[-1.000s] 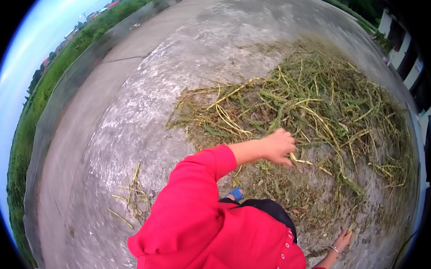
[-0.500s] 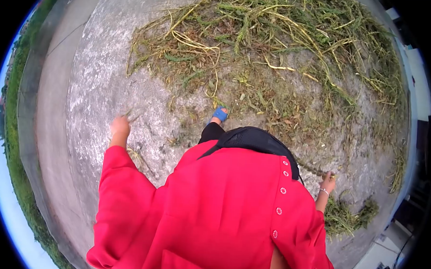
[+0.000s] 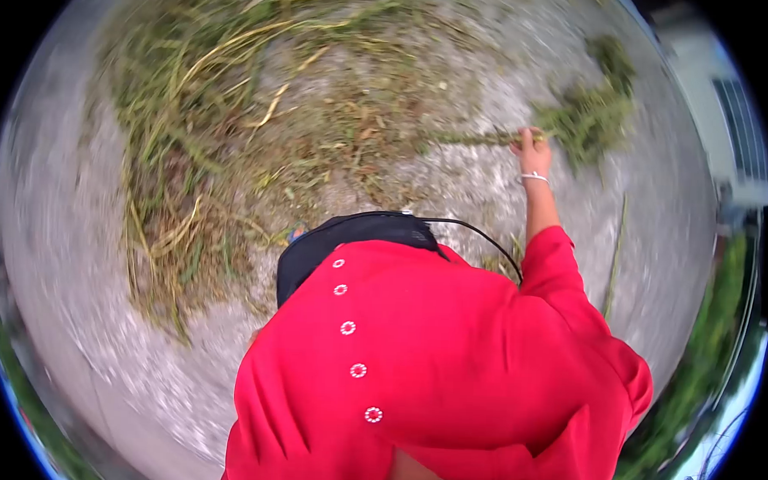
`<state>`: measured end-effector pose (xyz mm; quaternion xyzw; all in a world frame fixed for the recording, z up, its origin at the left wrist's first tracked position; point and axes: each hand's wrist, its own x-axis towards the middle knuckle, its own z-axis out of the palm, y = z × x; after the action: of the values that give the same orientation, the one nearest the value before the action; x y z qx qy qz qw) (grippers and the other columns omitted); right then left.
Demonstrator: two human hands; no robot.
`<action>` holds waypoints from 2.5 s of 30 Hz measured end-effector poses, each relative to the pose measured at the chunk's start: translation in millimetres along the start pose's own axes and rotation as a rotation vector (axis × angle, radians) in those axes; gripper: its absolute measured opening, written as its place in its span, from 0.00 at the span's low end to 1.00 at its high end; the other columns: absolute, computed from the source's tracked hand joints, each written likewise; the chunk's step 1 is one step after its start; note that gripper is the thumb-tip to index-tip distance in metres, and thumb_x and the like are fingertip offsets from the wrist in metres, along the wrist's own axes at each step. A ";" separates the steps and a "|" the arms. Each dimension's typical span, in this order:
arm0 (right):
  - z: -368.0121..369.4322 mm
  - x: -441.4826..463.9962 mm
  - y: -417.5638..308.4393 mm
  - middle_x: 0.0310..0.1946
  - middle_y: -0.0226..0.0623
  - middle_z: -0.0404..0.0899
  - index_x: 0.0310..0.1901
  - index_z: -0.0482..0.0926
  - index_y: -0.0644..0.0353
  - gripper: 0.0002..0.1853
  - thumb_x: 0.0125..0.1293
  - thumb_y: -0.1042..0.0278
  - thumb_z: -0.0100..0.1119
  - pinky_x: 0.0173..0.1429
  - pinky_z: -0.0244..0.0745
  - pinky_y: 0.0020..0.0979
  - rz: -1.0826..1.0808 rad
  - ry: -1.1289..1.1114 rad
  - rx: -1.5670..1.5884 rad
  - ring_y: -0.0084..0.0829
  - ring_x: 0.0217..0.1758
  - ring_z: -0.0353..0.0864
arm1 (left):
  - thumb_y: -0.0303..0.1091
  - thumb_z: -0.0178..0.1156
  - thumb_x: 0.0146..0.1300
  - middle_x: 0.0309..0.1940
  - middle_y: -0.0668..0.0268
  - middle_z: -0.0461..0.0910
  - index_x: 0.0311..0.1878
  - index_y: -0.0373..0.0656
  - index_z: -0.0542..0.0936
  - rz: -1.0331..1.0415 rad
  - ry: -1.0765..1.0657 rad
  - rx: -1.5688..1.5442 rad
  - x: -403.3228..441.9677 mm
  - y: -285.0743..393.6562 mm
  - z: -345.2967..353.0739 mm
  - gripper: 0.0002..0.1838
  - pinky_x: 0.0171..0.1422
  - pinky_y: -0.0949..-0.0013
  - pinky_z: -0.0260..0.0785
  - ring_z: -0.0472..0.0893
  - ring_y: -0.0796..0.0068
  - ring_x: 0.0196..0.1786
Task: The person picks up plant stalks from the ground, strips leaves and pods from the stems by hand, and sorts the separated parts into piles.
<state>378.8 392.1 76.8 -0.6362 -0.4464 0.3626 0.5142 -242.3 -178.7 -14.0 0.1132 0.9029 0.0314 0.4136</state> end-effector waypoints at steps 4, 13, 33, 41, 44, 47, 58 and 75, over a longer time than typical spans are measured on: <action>-70.2 -40.8 1.4 0.37 0.39 0.76 0.43 0.72 0.64 0.12 0.64 0.64 0.53 0.34 0.80 0.26 0.086 0.202 0.253 0.28 0.33 0.79 | 0.48 0.48 0.64 0.52 0.65 0.65 0.56 0.49 0.70 0.235 -0.109 -0.011 54.8 128.5 -23.3 0.21 0.51 0.61 0.62 0.65 0.68 0.52; -208.4 -221.1 33.5 0.42 0.38 0.77 0.44 0.70 0.64 0.11 0.66 0.66 0.51 0.40 0.79 0.28 0.296 0.637 0.016 0.26 0.35 0.77 | 0.45 0.49 0.64 0.45 0.66 0.69 0.54 0.46 0.71 0.439 -0.385 0.249 102.1 330.8 14.8 0.19 0.45 0.65 0.64 0.68 0.71 0.44; -421.4 -158.0 144.8 0.59 0.64 0.59 0.58 0.68 0.59 0.35 0.50 0.50 0.63 0.65 0.57 0.41 0.118 0.513 -1.388 0.55 0.62 0.61 | 0.39 0.53 0.63 0.28 0.67 0.76 0.47 0.42 0.75 0.314 -0.280 0.134 43.5 264.7 -48.2 0.13 0.29 0.72 0.66 0.74 0.78 0.26; -116.9 -189.5 179.8 0.47 0.48 0.75 0.45 0.77 0.59 0.17 0.54 0.63 0.59 0.57 0.66 0.38 0.186 -0.453 -0.960 0.45 0.51 0.73 | 0.39 0.55 0.61 0.30 0.64 0.78 0.48 0.43 0.75 0.121 -0.368 -0.025 73.2 93.4 -33.3 0.14 0.34 0.69 0.70 0.76 0.73 0.30; -51.0 -201.5 178.1 0.45 0.48 0.76 0.45 0.78 0.59 0.17 0.57 0.59 0.56 0.56 0.67 0.37 0.191 -0.830 -1.021 0.46 0.50 0.74 | 0.39 0.56 0.61 0.31 0.64 0.77 0.48 0.43 0.75 0.053 -0.372 -0.138 68.8 47.6 -23.6 0.15 0.35 0.69 0.71 0.76 0.73 0.31; 9.2 -204.4 146.8 0.44 0.48 0.76 0.45 0.77 0.58 0.18 0.58 0.57 0.55 0.54 0.68 0.37 0.233 -0.983 -1.123 0.47 0.49 0.74 | 0.40 0.56 0.61 0.32 0.63 0.78 0.48 0.41 0.74 0.028 -0.359 -0.223 76.3 -16.2 -21.4 0.16 0.37 0.69 0.71 0.76 0.74 0.32; 212.3 -223.8 121.3 0.38 0.49 0.78 0.38 0.79 0.56 0.16 0.59 0.56 0.45 0.50 0.70 0.42 0.010 -1.085 -1.295 0.49 0.43 0.76 | 0.40 0.54 0.62 0.31 0.62 0.78 0.47 0.38 0.75 -0.222 -0.178 -0.501 88.2 -194.5 -29.6 0.16 0.32 0.71 0.70 0.77 0.74 0.29; 639.8 -194.4 71.9 0.39 0.45 0.79 0.41 0.78 0.58 0.19 0.54 0.53 0.59 0.49 0.71 0.37 -0.397 -1.665 -1.264 0.43 0.44 0.77 | 0.44 0.54 0.62 0.29 0.66 0.77 0.45 0.38 0.74 -0.403 -0.053 -0.804 72.8 -135.1 -69.3 0.18 0.26 0.74 0.67 0.76 0.77 0.25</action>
<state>-262.0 415.5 -126.3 -0.2551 -0.8606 0.2956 -0.3270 -364.7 -290.8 -42.7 -0.2341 0.8119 0.2956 0.4457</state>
